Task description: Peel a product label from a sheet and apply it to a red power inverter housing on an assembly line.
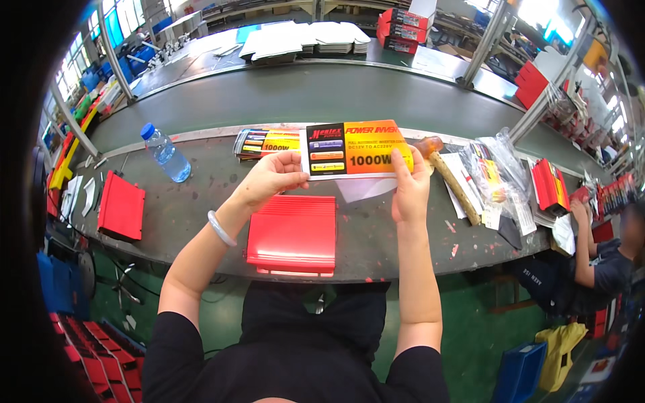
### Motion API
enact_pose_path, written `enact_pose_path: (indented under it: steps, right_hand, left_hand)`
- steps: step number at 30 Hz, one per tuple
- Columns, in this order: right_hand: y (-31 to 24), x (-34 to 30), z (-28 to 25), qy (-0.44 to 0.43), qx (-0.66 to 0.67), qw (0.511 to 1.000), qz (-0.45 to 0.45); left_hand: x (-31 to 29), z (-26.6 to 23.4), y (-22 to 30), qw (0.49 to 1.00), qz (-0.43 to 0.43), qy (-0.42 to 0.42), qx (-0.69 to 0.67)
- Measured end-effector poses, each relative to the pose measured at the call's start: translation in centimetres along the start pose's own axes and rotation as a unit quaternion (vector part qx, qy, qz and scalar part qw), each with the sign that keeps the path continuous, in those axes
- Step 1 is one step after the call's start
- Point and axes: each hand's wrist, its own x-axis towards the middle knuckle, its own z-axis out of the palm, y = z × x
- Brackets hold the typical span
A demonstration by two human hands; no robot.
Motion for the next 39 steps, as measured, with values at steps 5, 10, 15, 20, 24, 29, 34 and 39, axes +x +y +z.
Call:
enact_pose_path:
  steps: [5, 10, 15, 20, 24, 29, 34, 39]
  right_hand:
    - [-1.2, -0.1, -0.7, -0.008, -0.074, 0.996, -0.057]
    - [-1.6, 0.3, 0.3, 0.099, -0.377, 0.875, -0.289]
    - [-1.0, -2.8, 1.9, -0.036, -0.461, 0.837, -0.292]
    - [-0.5, -4.5, 3.4, -0.113, -0.493, 0.819, -0.272]
    - [-0.6, -4.6, 2.9, -0.122, -0.497, 0.813, -0.278]
    - [-0.4, -4.8, 2.5, -0.125, -0.508, 0.799, -0.296]
    - [0.6, -4.8, 1.6, -0.104, -0.333, 0.923, -0.163]
    - [1.1, -4.3, 0.5, -0.006, -0.083, 0.996, 0.024]
  left_hand:
    - [-0.3, 0.9, -0.6, 0.999, 0.011, -0.006, -0.052]
    - [0.3, 1.9, -1.1, 0.998, 0.033, 0.011, -0.060]
    - [0.5, 3.5, -1.1, 0.998, 0.057, 0.027, -0.013]
    - [0.2, 4.7, -0.8, 0.997, 0.071, 0.016, -0.027]
    - [0.1, 5.3, -0.5, 0.997, 0.074, 0.010, -0.029]
    - [0.3, 5.3, -0.6, 0.997, 0.074, 0.000, -0.003]
    - [0.4, 6.0, -0.6, 0.998, 0.066, -0.019, 0.004]
    - [0.7, 5.8, -1.3, 0.997, 0.068, -0.005, -0.035]
